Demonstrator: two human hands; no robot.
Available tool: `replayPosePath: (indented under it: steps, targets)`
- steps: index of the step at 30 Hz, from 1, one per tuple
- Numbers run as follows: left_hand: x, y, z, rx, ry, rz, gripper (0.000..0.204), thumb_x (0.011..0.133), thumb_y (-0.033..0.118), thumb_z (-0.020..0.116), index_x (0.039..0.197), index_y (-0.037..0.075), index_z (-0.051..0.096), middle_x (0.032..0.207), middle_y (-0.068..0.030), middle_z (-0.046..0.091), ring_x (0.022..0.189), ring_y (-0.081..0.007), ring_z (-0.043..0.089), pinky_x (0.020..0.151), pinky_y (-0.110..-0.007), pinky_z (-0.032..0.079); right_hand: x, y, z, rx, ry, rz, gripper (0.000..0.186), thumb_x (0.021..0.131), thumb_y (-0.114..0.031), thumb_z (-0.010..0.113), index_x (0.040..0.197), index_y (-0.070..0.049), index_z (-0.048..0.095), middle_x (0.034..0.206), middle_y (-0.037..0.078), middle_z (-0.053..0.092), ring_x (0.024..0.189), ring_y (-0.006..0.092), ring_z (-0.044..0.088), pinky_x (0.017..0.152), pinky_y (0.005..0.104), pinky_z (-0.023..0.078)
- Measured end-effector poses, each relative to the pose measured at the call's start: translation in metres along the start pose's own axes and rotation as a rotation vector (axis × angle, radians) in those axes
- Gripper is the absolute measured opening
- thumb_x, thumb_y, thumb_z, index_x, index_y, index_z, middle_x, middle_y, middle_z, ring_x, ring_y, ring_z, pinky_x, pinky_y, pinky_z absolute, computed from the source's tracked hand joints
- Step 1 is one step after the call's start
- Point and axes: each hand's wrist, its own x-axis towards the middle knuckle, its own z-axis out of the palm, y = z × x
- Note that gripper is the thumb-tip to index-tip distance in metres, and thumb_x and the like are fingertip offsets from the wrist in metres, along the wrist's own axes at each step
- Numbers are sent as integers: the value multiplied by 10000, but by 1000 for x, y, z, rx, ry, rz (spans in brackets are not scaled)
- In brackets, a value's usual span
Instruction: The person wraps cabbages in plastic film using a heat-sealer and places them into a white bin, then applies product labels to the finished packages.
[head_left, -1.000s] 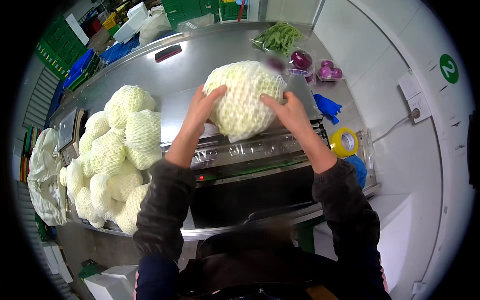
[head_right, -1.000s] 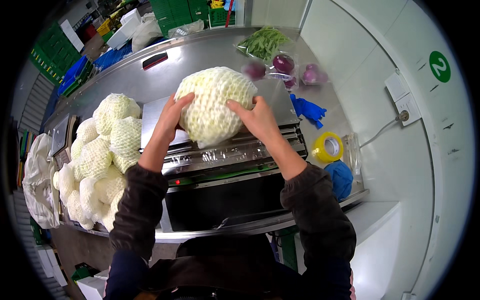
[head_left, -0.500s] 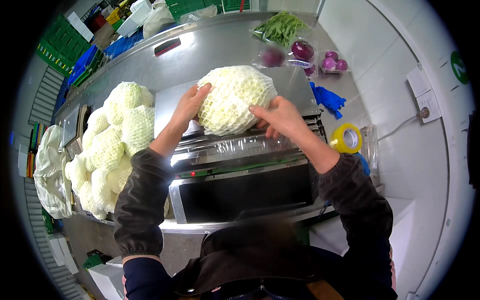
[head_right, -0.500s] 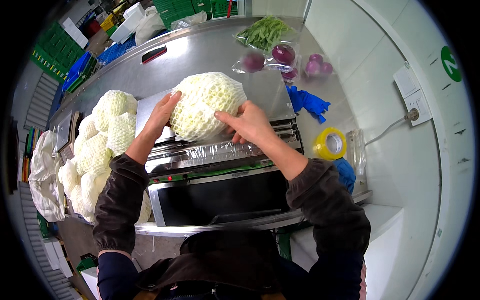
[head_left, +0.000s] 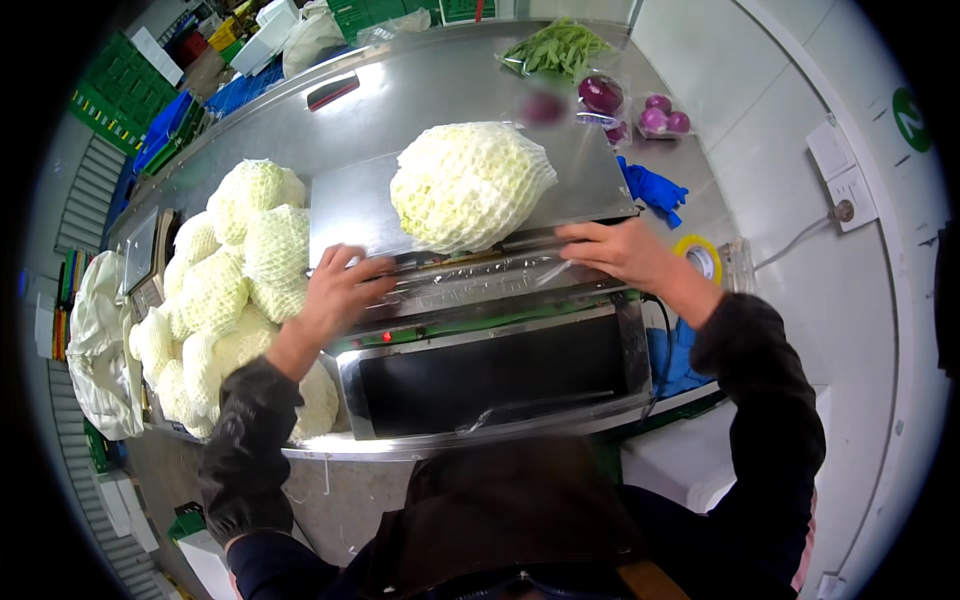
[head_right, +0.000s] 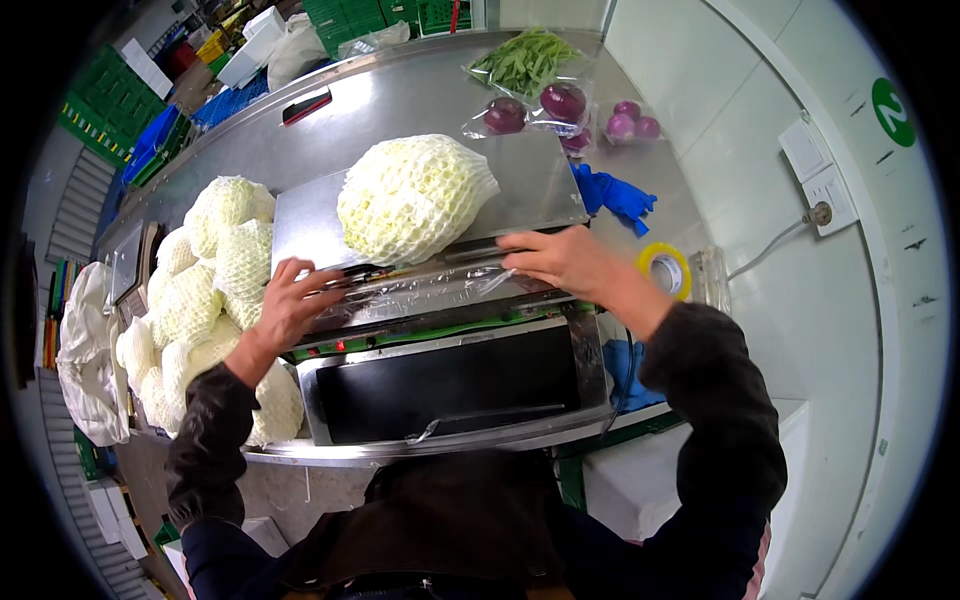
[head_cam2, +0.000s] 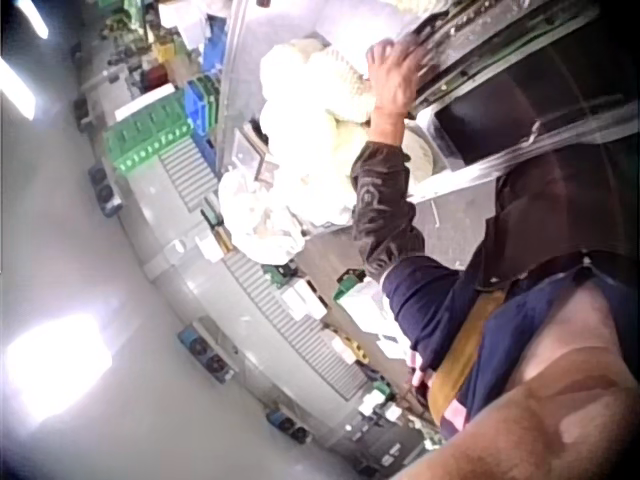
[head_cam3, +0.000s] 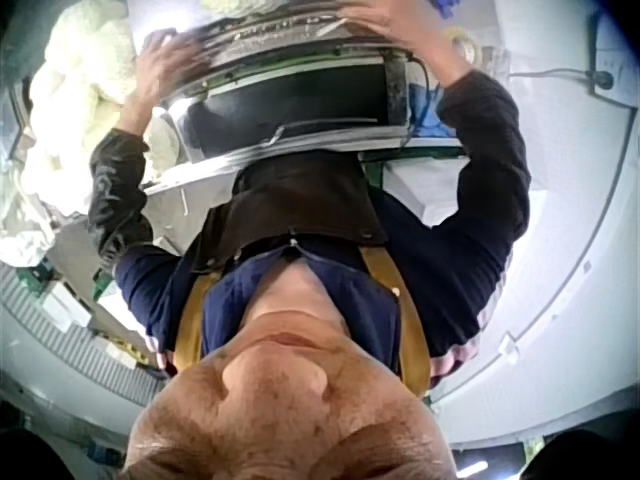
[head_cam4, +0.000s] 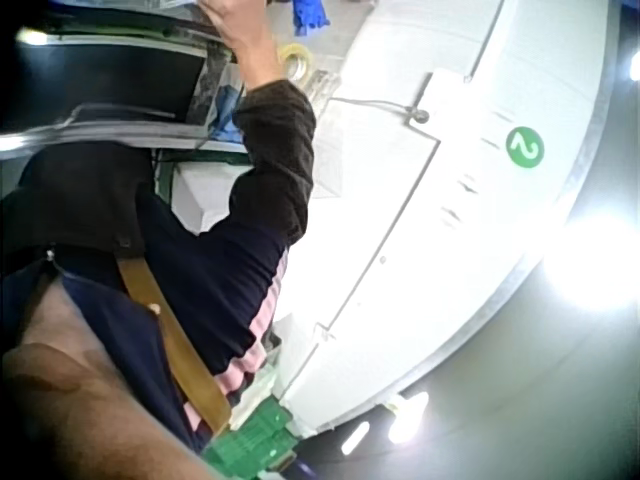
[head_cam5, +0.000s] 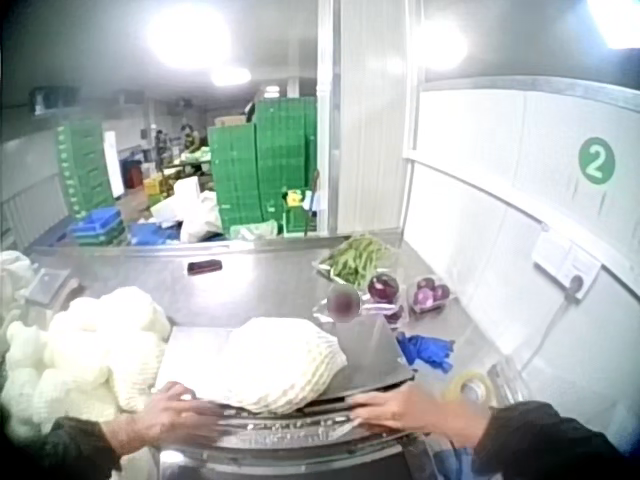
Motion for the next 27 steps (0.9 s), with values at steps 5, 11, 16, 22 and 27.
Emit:
replayPosePath:
  steps: [5, 11, 16, 22, 27]
  targets:
    - [-87, 77, -51, -466, 222, -441, 212, 794, -70, 598, 950, 30, 703, 904, -128, 712, 780, -223, 699, 683, -313, 555, -18, -64, -43, 354, 17, 74, 170, 823, -68, 659, 985, -58, 711, 1003, 110, 700, 888, 229, 685, 747, 304, 549]
    - [8, -33, -78, -790, 637, -232, 416, 843, 28, 622, 1253, 34, 548, 1241, -154, 577, 1144, -272, 569, 992, -382, 445, 78, -28, -111, 418, 296, 199, 628, 757, -147, 771, 1310, -48, 489, 1318, 179, 530, 1234, 271, 512, 1033, 357, 412]
    - [69, -54, 29, -653, 119, -202, 1183, 498, 431, 912, 1465, 136, 298, 1535, -243, 143, 1439, -366, 125, 1155, -465, 196, 107, 32, 14, 361, 11, 172, 1077, 645, -178, 811, 1502, -93, 166, 1457, 179, 351, 1340, 325, 364, 1123, 398, 270]
    - [79, -35, 13, -1309, 381, -349, 963, 611, 288, 888, 1400, 39, 395, 1377, -122, 434, 1262, -225, 446, 1053, -376, 384, 109, -3, 8, 812, 305, 395, 865, 703, -235, 759, 1438, -48, 345, 1349, 121, 477, 1251, 212, 448, 1055, 327, 340]
    - [25, 87, -85, -1493, 195, -677, 752, 821, 347, 712, 1357, -63, 381, 1246, -143, 551, 1157, -227, 535, 1016, -337, 402, 44, -127, -50, 840, 197, 540, 792, 846, -543, 616, 1319, 69, 445, 1020, 179, 651, 852, 241, 655, 763, 309, 530]
